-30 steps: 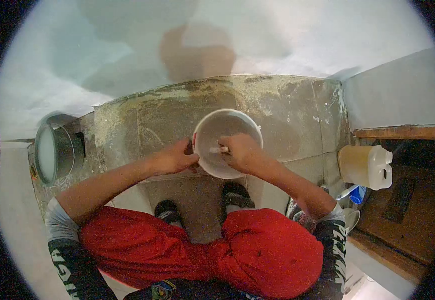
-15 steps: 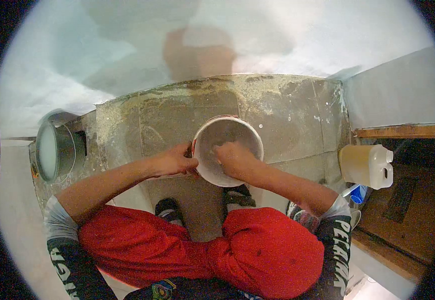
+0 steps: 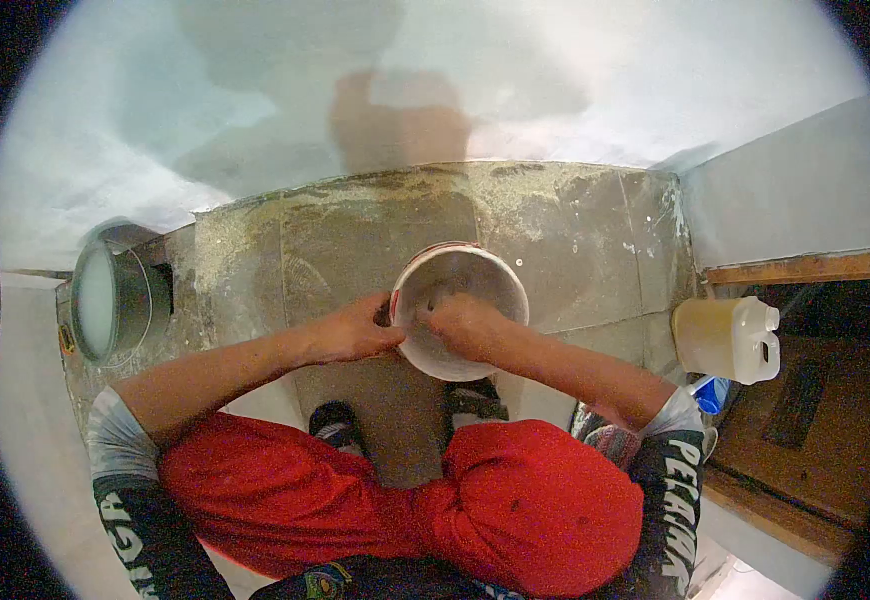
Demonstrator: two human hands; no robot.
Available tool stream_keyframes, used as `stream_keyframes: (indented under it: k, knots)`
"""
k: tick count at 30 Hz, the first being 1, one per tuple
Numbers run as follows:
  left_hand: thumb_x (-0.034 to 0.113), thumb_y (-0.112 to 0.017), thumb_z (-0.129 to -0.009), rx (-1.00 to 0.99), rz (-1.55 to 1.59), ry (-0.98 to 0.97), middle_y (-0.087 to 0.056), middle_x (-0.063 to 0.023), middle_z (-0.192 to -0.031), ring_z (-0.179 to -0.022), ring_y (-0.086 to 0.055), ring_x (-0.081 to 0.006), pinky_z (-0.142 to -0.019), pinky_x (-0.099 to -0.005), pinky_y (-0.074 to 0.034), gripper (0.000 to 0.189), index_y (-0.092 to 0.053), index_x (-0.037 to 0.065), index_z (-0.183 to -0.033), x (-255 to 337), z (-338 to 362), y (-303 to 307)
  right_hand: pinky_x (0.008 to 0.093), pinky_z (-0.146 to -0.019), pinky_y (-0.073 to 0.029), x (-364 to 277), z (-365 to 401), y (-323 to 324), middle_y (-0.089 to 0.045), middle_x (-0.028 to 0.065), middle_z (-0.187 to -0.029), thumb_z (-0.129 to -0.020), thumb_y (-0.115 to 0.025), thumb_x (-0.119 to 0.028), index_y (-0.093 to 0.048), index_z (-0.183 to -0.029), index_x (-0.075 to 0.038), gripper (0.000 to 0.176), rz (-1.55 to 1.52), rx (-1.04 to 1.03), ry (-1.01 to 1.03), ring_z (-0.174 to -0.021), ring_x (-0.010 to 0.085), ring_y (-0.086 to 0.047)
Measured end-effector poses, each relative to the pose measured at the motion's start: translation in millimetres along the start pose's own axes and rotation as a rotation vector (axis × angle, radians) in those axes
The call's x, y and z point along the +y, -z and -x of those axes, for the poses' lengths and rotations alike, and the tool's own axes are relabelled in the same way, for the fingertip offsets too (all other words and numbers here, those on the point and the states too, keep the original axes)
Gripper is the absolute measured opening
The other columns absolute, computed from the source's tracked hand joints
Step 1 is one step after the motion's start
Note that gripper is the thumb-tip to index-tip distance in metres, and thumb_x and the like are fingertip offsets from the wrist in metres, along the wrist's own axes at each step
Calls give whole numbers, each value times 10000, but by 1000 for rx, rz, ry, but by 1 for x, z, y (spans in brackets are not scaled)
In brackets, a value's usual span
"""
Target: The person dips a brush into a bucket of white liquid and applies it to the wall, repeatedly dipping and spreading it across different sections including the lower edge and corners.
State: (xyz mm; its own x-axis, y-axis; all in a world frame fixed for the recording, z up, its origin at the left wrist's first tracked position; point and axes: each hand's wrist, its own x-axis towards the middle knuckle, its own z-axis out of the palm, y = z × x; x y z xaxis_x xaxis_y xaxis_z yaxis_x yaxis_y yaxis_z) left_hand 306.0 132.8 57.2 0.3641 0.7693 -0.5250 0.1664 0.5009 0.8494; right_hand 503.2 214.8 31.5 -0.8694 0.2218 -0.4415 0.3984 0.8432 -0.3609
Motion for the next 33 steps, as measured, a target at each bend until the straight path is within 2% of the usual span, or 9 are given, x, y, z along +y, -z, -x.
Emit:
stream_keyframes:
  k: [7,9,15,19,22,25,27,31,33]
  knots:
    - [214,-624,-833,65,-174,60,-605,-200,-1151,-1058,-589,-275,-934,-362,-458,521,-467,-44,-1256,11,3,-4,460,-674,-528,-4,11,31,-605,199,-949,-786,-543,-82,-579,-1051,-70,268,118,-190,96,-825,370,-645]
    - [238,-632,-832,81,-319,33,-594,-202,-1170,-1060,-590,-278,-939,-373,-458,544,-458,-35,-1269,13,3,-4,426,-659,-533,4,11,16,-594,166,-910,-788,-558,-119,-589,-981,-73,200,254,139,190,-820,330,-637]
    - [234,-649,-792,72,-166,39,-603,-200,-1163,-1060,-584,-264,-919,-357,-456,587,-456,-35,-1277,9,2,-3,361,-627,-540,6,15,0,-572,148,-848,-743,-590,-125,-576,-943,-34,221,389,306,51,-789,276,-626]
    - [233,-657,-805,67,-153,69,-609,-191,-1112,-999,-608,-255,-874,-358,-494,564,-456,-45,-1251,11,3,-3,351,-606,-541,-2,23,2,-581,159,-843,-744,-588,-104,-576,-952,-18,226,354,226,-74,-790,283,-632]
    - [237,-654,-806,-7,-82,84,-607,-188,-1107,-981,-609,-251,-870,-357,-491,563,-452,-45,-1249,14,3,-4,368,-592,-540,-11,23,0,-617,178,-796,-745,-583,-81,-595,-953,-27,215,266,152,-165,-766,293,-653]
    - [183,-645,-788,36,-387,62,-629,-176,-1030,-896,-632,-230,-790,-353,-507,512,-469,-48,-1210,-2,-8,-6,408,-608,-539,-13,24,9,-643,198,-749,-749,-589,-87,-607,-946,-27,206,175,-19,-265,-728,315,-666]
    - [171,-645,-790,28,-197,26,-627,-176,-1013,-826,-644,-214,-723,-333,-526,505,-460,-53,-1203,-6,-8,-10,451,-631,-531,-14,31,11,-647,202,-722,-757,-601,-122,-613,-944,-21,212,108,-6,-164,-694,342,-662]
    - [161,-641,-795,10,-42,34,-633,-171,-998,-799,-650,-208,-693,-333,-533,515,-440,-62,-1214,-4,-6,-13,460,-641,-541,-24,41,22,-669,195,-772,-730,-618,-112,-671,-865,-5,180,54,-86,-195,-728,355,-672]
    - [152,-636,-801,-19,29,55,-637,-168,-981,-806,-653,-204,-685,-331,-534,533,-417,-65,-1236,-3,-8,-10,504,-641,-494,-21,42,28,-631,226,-737,-785,-593,-172,-595,-921,-25,200,-40,73,-236,-706,408,-629]
